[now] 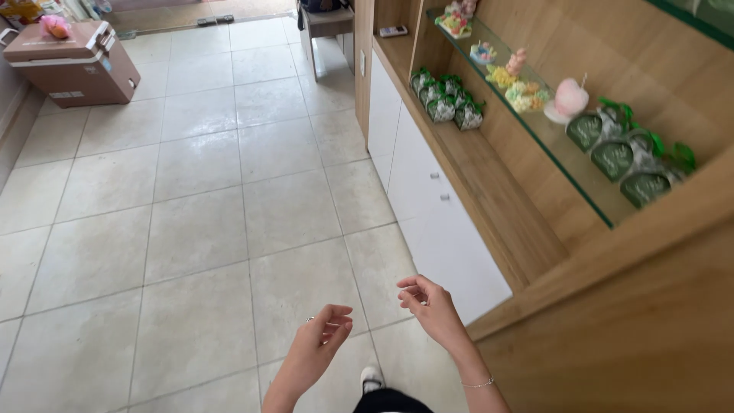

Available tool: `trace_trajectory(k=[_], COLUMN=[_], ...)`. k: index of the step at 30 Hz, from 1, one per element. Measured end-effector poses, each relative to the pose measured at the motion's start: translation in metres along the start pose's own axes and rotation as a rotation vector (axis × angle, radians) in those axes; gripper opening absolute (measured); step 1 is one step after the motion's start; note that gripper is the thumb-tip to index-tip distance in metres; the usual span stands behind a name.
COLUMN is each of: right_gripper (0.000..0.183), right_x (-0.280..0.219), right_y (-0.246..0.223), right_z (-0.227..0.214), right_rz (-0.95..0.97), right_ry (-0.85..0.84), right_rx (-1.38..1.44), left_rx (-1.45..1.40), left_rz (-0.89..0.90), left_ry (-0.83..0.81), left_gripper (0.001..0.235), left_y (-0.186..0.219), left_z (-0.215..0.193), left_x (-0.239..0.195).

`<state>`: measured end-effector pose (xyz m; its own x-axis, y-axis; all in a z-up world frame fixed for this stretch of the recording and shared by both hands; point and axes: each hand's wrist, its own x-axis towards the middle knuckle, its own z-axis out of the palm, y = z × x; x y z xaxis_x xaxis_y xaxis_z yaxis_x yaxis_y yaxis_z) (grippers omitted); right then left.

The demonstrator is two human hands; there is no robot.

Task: Checking and organizing scented candles in a display and workshop area.

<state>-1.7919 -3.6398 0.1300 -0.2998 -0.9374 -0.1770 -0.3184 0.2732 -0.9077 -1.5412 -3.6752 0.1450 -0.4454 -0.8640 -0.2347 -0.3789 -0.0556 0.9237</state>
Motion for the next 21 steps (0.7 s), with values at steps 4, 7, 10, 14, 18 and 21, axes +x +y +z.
trace_trajectory(k=[4,7,10,14,18,21], right_gripper=[0.022,0.021,0.022,0.021,0.021,0.021], right_x=[0.072,0.117,0.153,0.205,0.268,0.324], right_y=[-0.017,-0.023,-0.017,-0.010,-0.014,-0.024], right_z=[-0.018,-0.032,-0.037,-0.046,-0.049,-0.048], right_rz=[0.053,0.014,0.089,0.121,0.176,0.224], right_ry=[-0.033,-0.004,0.004,0.043,0.097,0.150], right_rx=[-0.030,-0.047,-0.019,-0.014,0.005,-0.004], left_rx=[-0.007,-0.057,-0.035,-0.011,-0.011,0.017], left_rz=[-0.049,0.005,-0.020,-0.011,-0.018,-0.003], left_ry=[0.018,0.005,-0.051,-0.094,-0.144,-0.179], left_gripper=[0.027,0.028,0.027,0.027,0.027,0.027], left_y=[0.023,0.019,0.024,0.037,0.048,0.059], left_z=[-0.007,-0.004,-0.008,-0.021,-0.040,-0.062], left_x=[0.075,0.128,0.171,0.233,0.307,0.368])
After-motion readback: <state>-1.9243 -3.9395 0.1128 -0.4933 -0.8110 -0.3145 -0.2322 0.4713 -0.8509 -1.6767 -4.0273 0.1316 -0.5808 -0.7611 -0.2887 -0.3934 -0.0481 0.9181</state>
